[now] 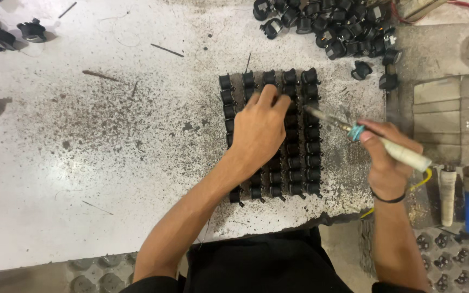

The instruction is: The person arranges black plastic plug components into rows on the workbench, then uses a soldering iron to solder the terminals of each component one at a time, working through the grid and adding more components as rows are completed.

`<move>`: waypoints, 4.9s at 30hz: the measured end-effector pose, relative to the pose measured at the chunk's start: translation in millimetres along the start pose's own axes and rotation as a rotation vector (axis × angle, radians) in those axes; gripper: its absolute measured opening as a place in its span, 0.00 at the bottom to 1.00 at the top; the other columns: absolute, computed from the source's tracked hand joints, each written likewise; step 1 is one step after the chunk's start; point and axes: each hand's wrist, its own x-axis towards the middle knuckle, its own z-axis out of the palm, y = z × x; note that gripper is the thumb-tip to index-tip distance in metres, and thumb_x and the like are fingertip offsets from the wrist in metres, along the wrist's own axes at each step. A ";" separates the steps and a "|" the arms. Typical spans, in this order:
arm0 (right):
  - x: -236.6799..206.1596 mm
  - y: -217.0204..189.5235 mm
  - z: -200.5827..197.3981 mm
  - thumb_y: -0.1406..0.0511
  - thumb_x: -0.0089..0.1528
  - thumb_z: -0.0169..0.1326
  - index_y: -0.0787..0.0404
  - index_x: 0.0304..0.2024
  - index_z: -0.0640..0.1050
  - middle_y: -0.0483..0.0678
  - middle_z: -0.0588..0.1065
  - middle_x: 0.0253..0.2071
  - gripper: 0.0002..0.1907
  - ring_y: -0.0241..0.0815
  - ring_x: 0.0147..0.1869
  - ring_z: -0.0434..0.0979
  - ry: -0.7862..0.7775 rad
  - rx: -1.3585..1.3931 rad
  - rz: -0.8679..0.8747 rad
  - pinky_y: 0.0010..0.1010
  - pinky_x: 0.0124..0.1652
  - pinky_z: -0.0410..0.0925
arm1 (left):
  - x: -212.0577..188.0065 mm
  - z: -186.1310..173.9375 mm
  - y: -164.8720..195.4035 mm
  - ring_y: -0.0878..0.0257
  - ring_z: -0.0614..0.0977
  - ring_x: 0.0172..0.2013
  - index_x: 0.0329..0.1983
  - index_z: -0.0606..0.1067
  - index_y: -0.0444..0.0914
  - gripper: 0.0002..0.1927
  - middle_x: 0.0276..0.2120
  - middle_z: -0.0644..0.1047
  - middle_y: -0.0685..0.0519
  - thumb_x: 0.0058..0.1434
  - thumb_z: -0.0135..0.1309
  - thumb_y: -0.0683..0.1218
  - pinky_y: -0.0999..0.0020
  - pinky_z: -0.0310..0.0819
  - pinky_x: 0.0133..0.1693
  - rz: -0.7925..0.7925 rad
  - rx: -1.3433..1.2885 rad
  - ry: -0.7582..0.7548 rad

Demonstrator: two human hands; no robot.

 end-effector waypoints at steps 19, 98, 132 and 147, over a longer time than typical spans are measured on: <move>4.3 -28.4 1.6 0.71 0.69 0.62 0.68 0.50 0.81 0.52 0.80 0.44 0.08 0.35 0.42 0.79 -0.172 -0.206 -0.040 0.20 0.42 0.69 | -0.2 30.6 1.3 0.48 0.81 0.41 0.35 0.78 0.32 0.10 0.38 0.75 0.42 0.47 0.58 0.37 0.58 0.81 0.30 0.053 0.003 -0.169; -50.3 -29.3 -14.9 0.67 0.66 0.65 0.70 0.48 0.82 0.55 0.81 0.39 0.12 0.40 0.40 0.81 -0.162 -0.282 -0.086 0.23 0.39 0.70 | -47.3 23.0 25.5 0.50 0.82 0.37 0.37 0.78 0.30 0.12 0.37 0.75 0.42 0.47 0.57 0.34 0.60 0.80 0.27 0.038 -0.087 -0.253; -77.8 -30.4 -23.0 0.66 0.68 0.63 0.72 0.47 0.81 0.56 0.80 0.39 0.13 0.42 0.41 0.80 -0.115 -0.205 -0.042 0.24 0.42 0.71 | -65.3 12.3 36.7 0.51 0.82 0.32 0.32 0.77 0.32 0.05 0.34 0.75 0.44 0.51 0.56 0.36 0.59 0.78 0.28 0.043 -0.157 -0.265; -68.3 -44.1 -27.4 0.65 0.63 0.64 0.69 0.47 0.82 0.51 0.81 0.34 0.13 0.39 0.36 0.81 -0.176 -0.340 -0.096 0.26 0.37 0.70 | -54.1 0.7 45.0 0.52 0.82 0.31 0.38 0.77 0.31 0.06 0.36 0.76 0.44 0.57 0.58 0.35 0.61 0.80 0.29 0.014 -0.204 -0.208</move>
